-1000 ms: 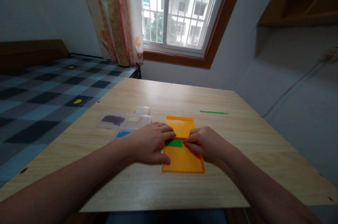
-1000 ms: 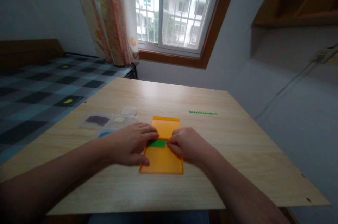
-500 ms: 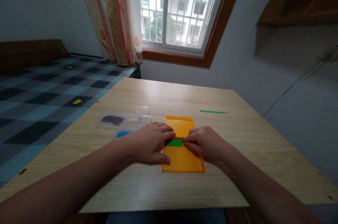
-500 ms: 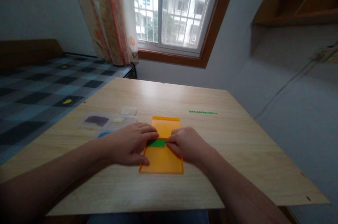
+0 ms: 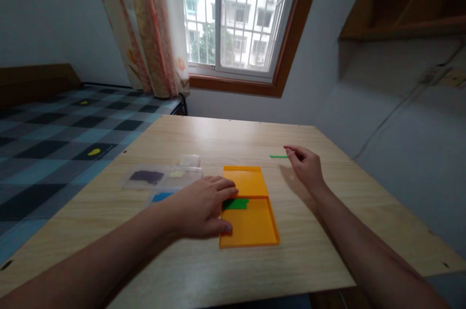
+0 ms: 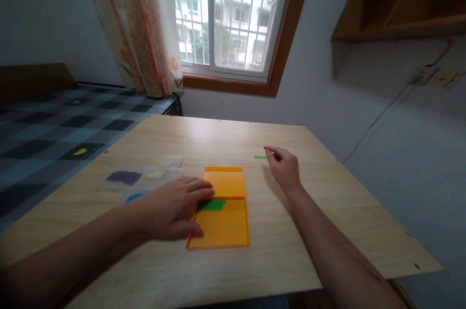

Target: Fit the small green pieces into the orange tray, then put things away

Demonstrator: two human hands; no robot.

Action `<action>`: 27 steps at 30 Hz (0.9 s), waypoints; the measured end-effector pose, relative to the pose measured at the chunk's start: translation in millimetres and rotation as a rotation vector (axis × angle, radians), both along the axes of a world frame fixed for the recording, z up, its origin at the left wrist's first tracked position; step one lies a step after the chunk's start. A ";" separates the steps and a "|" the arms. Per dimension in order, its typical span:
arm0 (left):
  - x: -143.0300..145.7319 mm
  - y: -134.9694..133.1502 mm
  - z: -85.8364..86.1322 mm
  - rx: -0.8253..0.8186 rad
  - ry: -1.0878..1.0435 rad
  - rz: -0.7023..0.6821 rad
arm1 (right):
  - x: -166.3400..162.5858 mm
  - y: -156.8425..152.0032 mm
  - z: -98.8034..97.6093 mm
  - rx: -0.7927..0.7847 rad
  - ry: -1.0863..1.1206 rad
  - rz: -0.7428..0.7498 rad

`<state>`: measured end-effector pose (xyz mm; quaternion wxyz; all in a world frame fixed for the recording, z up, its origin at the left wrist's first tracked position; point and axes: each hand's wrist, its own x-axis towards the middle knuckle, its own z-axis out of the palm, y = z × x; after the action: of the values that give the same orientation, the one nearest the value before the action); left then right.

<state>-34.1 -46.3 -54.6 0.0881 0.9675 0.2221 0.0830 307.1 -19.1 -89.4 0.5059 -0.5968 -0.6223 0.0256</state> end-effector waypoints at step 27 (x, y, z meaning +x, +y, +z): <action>9.7 -2.3 23.3 0.233 -0.015 -0.105 | -14.7 24.8 -40.6 -0.164 -0.592 -0.015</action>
<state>-24.3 -48.5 -31.3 -0.0193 0.9808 0.1595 0.1106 292.5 5.7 -130.0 0.2528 -0.6218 -0.7341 -0.1029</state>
